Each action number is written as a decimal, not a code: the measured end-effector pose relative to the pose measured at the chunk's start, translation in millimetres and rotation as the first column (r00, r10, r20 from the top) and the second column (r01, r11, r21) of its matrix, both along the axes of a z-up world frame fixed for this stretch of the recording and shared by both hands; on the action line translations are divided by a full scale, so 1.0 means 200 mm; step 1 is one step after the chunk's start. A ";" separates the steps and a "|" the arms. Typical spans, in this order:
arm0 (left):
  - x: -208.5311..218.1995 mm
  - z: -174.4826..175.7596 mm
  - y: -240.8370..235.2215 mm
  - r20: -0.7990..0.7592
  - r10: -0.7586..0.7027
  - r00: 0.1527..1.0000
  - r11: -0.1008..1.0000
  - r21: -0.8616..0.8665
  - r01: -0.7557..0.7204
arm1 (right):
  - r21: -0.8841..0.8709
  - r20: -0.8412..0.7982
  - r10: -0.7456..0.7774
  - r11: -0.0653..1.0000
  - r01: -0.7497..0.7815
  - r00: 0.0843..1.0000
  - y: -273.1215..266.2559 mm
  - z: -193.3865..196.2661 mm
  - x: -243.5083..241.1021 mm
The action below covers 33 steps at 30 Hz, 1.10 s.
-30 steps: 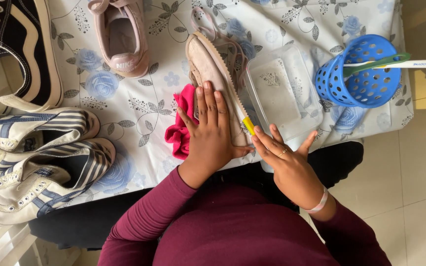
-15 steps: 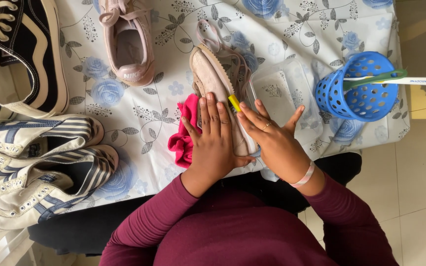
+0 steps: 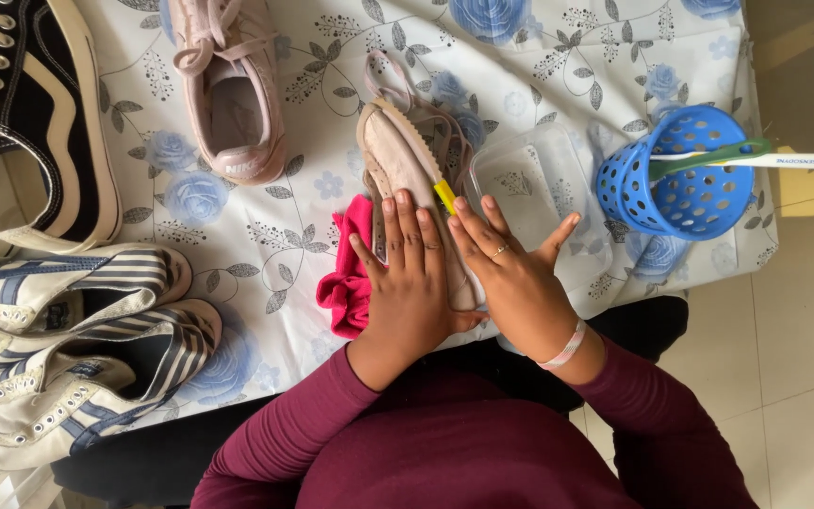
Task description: The person scrubs the sole and side of a pink sneaker using a yellow toothbrush dipped in a liquid solution. They repeatedly apply the brush to the shoe's surface and occasionally wipe it with a red cloth.
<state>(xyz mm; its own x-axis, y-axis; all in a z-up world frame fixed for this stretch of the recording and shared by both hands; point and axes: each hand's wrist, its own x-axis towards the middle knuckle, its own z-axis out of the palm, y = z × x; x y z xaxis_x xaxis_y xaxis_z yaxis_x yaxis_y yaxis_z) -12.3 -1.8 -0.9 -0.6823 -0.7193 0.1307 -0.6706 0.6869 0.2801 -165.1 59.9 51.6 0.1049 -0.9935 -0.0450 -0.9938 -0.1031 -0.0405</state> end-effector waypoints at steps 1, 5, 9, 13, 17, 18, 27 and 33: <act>-0.01 -0.01 -0.01 0.000 0.004 1.000 1.000 -0.003 -0.004 | -0.003 0.000 0.004 1.000 -0.004 1.000 -0.02 0.00 0.00; -0.01 -0.02 0.00 0.075 0.015 0.997 1.000 -0.013 -0.014 | -0.026 0.047 0.004 1.000 -0.002 0.999 -0.05 0.00 0.03; -0.02 0.01 -0.02 0.056 0.014 0.998 1.000 -0.010 -0.014 | 0.018 0.046 0.010 1.000 -0.011 0.999 0.00 0.02 -0.02; -0.03 0.01 -0.03 0.042 0.001 0.999 1.000 0.014 -0.001 | 0.054 -0.027 0.036 0.998 -0.034 0.999 0.09 0.08 -0.06; -0.03 0.01 -0.02 0.045 0.002 0.999 1.000 0.013 -0.003 | 0.055 -0.036 0.066 0.996 -0.064 0.997 0.08 0.06 -0.07; -0.03 0.02 -0.02 0.030 0.012 0.999 1.000 0.005 -0.013 | 0.042 -0.018 0.048 0.998 -0.048 0.999 0.06 0.04 -0.07; -0.02 0.09 -0.03 0.027 -0.032 0.999 0.990 0.136 0.028 | -0.220 -0.036 -0.017 0.976 0.009 0.999 -0.12 -0.02 0.02; -0.02 0.06 -0.03 0.040 -0.032 0.999 0.991 0.134 0.027 | -0.302 -0.026 -0.011 0.953 0.002 1.000 -0.30 0.00 0.03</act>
<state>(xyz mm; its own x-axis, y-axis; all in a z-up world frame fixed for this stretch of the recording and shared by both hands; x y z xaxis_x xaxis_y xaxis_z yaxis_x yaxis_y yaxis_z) -17.0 -7.7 11.5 -0.7064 -0.7078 0.0055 -0.6638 0.6650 0.3423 -159.4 -0.6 51.0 0.1016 -0.9617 0.2548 -0.9948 -0.1001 0.0189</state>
